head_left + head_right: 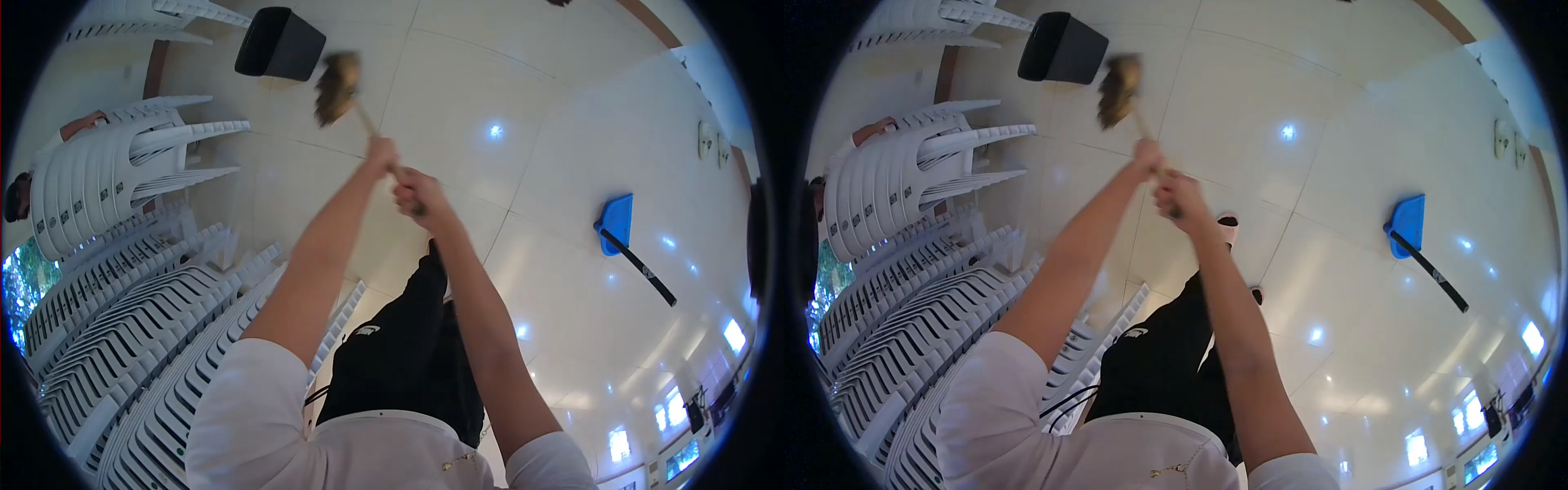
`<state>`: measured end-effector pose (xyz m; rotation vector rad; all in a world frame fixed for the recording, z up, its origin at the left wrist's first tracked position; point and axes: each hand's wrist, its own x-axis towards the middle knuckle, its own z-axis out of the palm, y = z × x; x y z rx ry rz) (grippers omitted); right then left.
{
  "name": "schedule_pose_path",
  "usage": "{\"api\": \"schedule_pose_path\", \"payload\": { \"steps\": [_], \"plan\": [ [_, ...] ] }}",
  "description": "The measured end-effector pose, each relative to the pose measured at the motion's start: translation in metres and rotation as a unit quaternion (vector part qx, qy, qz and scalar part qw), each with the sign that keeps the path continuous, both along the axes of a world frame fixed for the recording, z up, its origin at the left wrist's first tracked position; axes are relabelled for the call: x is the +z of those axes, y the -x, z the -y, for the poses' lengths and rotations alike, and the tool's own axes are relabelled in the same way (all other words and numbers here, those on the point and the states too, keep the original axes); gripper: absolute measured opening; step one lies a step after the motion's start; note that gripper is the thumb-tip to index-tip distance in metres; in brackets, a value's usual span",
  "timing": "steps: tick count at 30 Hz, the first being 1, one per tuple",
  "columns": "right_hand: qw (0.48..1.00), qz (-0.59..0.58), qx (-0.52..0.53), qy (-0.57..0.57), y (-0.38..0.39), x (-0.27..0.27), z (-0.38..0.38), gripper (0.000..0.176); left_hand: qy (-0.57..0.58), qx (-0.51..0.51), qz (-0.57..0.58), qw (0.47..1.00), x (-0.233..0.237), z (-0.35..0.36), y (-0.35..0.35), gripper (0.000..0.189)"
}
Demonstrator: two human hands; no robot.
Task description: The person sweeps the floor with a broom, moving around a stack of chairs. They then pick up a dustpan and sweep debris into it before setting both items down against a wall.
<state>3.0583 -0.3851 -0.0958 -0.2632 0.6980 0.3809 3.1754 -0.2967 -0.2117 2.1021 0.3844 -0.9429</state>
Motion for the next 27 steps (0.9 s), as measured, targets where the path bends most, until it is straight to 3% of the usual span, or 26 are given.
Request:
{"api": "schedule_pose_path", "payload": {
  "steps": [1, 2, 3, 4, 5, 6, 8, 9, 11, 13, 15, 17, 19, 20, 24, 27],
  "plan": [
    [0.999, -0.013, -0.038, -0.002, 0.028, -0.003, 0.011, 0.032, -0.048, 0.012, -0.007, 0.999, 0.007, 0.029, 0.027, 0.012],
    [0.998, -0.033, -0.052, 0.013, 0.060, 0.010, 0.024, 0.037, -0.093, 0.023, -0.013, 0.995, 0.011, 0.056, 0.057, 0.029],
    [0.995, -0.005, -0.100, -0.017, 0.089, 0.022, 0.036, 0.036, -0.095, -0.020, -0.025, 0.995, 0.004, 0.078, 0.093, 0.043],
    [0.990, -0.057, -0.129, -0.010, 0.117, 0.048, 0.045, 0.036, -0.096, -0.066, -0.038, 0.993, 0.005, 0.094, 0.135, 0.068],
    [0.983, -0.046, -0.172, -0.042, 0.163, 0.047, 0.048, 0.038, -0.052, -0.099, -0.119, 0.987, 0.030, 0.109, 0.170, 0.071],
    [0.972, -0.082, -0.214, -0.060, 0.196, 0.068, 0.053, 0.039, -0.051, -0.117, -0.158, 0.979, 0.056, 0.122, 0.209, 0.070],
    [0.932, -0.264, -0.247, 0.010, 0.235, 0.126, 0.056, 0.041, -0.008, -0.134, -0.228, 0.964, 0.097, 0.138, 0.276, 0.063],
    [0.929, -0.269, -0.255, 0.014, 0.246, 0.144, 0.055, 0.041, 0.004, -0.147, -0.253, 0.956, 0.106, 0.143, 0.308, 0.058],
    [0.897, -0.364, -0.218, 0.126, 0.263, 0.172, 0.053, 0.044, 0.095, -0.082, -0.369, 0.921, 0.143, 0.151, 0.336, 0.044],
    [0.881, -0.369, -0.231, 0.183, 0.273, 0.176, 0.045, 0.033, 0.181, -0.340, -0.272, 0.882, 0.105, 0.141, 0.392, 0.040],
    [0.851, -0.380, -0.307, 0.191, 0.275, 0.194, 0.039, 0.026, 0.149, -0.175, -0.417, 0.879, 0.153, 0.153, 0.383, 0.028],
    [0.834, -0.390, -0.348, 0.180, 0.286, 0.221, 0.030, 0.031, 0.131, -0.202, -0.434, 0.868, 0.169, 0.144, 0.401, 0.022],
    [0.854, -0.360, -0.315, 0.204, 0.293, 0.259, 0.018, 0.045, 0.167, -0.130, -0.467, 0.859, 0.205, 0.125, 0.398, 0.022],
    [0.857, -0.359, -0.317, 0.192, 0.297, 0.278, 0.011, 0.057, 0.192, -0.152, -0.453, 0.857, 0.233, 0.114, 0.383, 0.023],
    [0.901, -0.307, -0.282, 0.121, 0.302, 0.324, 0.009, 0.058, 0.238, -0.179, -0.348, 0.889, 0.280, 0.083, 0.335, 0.025],
    [0.948, -0.200, -0.239, 0.066, 0.296, 0.297, 0.032, 0.058, 0.186, -0.164, -0.218, 0.944, 0.269, 0.082, 0.305, 0.024]
  ]
}}
